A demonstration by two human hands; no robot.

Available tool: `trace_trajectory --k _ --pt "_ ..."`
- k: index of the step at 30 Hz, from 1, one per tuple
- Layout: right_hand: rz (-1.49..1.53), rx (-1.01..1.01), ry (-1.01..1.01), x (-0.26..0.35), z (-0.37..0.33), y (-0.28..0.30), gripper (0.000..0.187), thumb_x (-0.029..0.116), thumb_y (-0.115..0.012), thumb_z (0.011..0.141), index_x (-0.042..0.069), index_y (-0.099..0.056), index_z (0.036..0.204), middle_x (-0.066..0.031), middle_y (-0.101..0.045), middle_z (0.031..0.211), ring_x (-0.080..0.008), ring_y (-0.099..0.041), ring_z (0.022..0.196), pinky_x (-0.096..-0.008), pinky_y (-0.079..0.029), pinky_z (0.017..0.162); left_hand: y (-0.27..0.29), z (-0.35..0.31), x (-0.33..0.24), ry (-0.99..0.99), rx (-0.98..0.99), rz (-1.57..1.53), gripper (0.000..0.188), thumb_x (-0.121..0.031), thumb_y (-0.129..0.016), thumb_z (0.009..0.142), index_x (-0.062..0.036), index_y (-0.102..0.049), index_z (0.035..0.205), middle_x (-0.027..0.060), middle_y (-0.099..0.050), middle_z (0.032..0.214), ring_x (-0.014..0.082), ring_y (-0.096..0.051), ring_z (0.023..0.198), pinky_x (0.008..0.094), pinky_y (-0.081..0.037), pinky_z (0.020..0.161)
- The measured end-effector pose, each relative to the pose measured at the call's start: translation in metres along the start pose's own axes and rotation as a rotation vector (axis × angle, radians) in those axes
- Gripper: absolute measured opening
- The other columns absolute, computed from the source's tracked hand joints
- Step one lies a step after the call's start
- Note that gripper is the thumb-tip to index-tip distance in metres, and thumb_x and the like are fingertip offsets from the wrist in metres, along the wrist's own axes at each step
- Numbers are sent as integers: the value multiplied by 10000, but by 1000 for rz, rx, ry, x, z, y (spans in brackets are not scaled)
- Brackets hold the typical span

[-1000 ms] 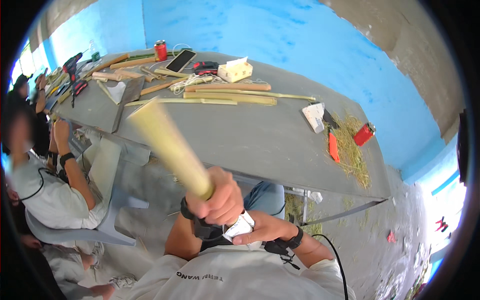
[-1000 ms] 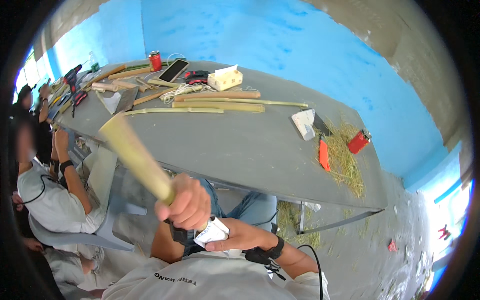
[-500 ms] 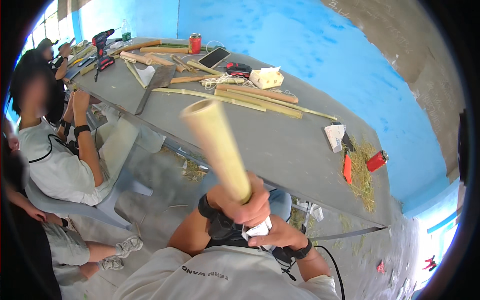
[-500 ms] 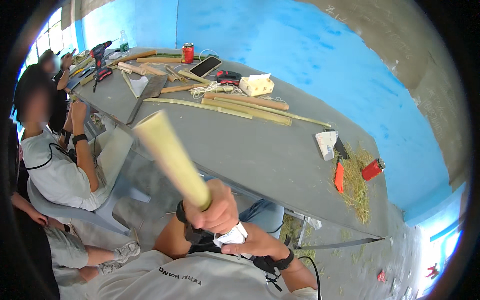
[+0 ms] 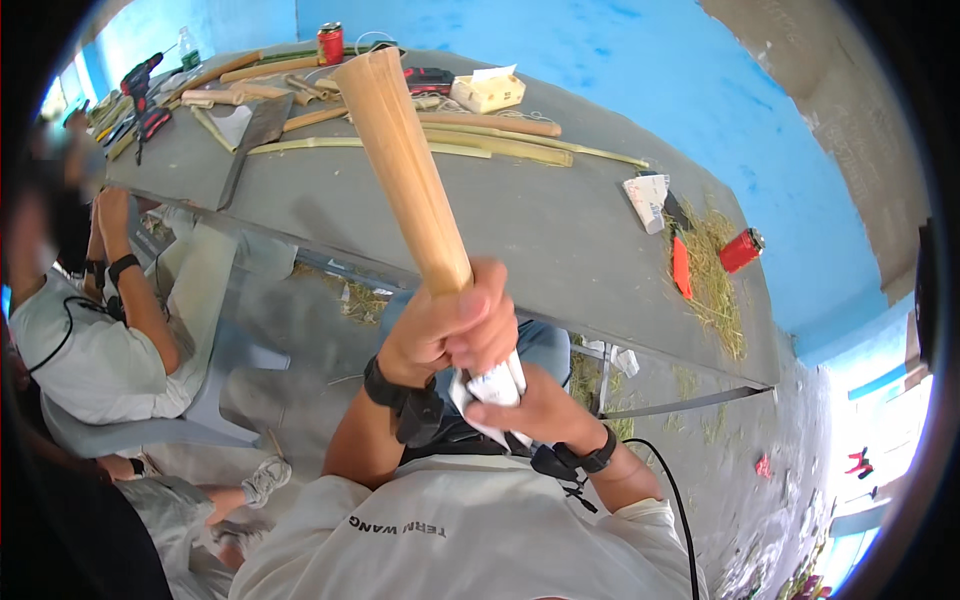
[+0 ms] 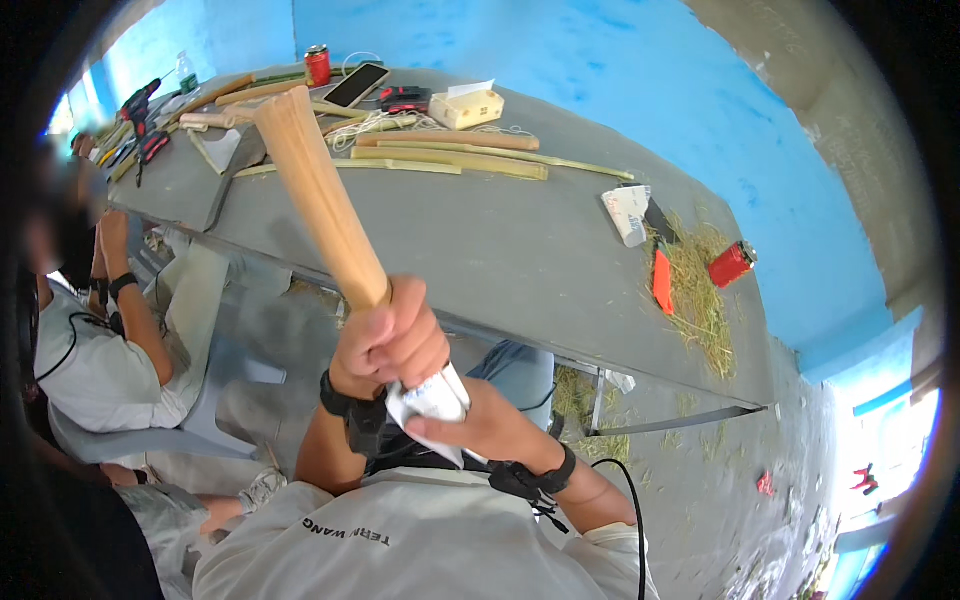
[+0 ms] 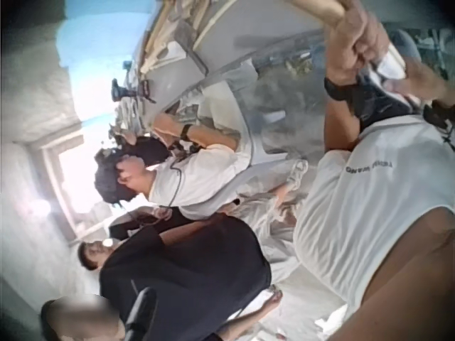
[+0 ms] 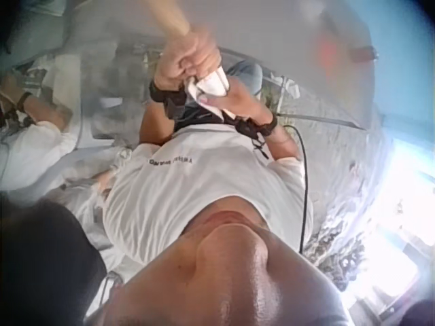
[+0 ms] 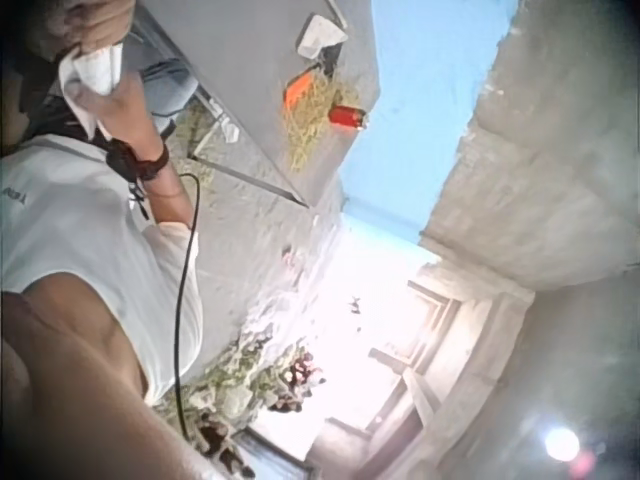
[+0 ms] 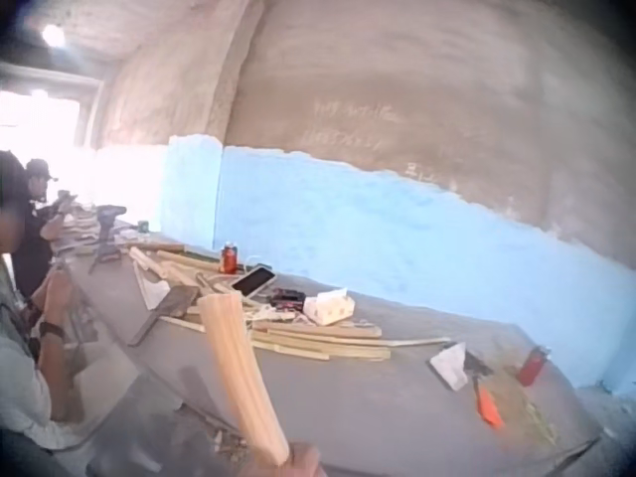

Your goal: Using sandpaper to smooth the surface of a bamboo cylinder in a workshop environment.

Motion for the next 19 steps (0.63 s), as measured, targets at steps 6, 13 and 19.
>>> trace_trajectory --k 6,13,19 --pt "-445 -513 174 10 -1 14 462 310 -805 880 18 -615 1183 -188 -711 940 -360 -699 829 -391 -540 743 5 -4 -10 -179 -828 686 278 -232 -603 1024 -137 -467 802 -53 -391 578 100 -418 495 297 -402 535" --pt "101 312 25 4 -2 -18 571 386 -795 867 30 -613 1274 -217 -703 983 -309 -687 887 -382 -529 843 -8 5 -15 -56 232 49 265 -169 -651 997 -142 -483 794 -43 -579 625 118 -561 543 279 -465 572" --pt "-534 -453 187 -8 7 7 633 340 -792 860 79 -507 1361 -241 -710 1017 -421 -703 881 -471 -567 700 6 -7 -20 -260 -760 722 355 -328 -674 978 -109 -443 822 -31 -541 591 117 -513 489 275 -433 521"
Point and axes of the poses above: each hand's wrist, its own z-axis towards the middle knuckle, its own y-axis out of the back of the hand, x = y × z, the point moved 5 cm from there along z, towards the middle knuckle
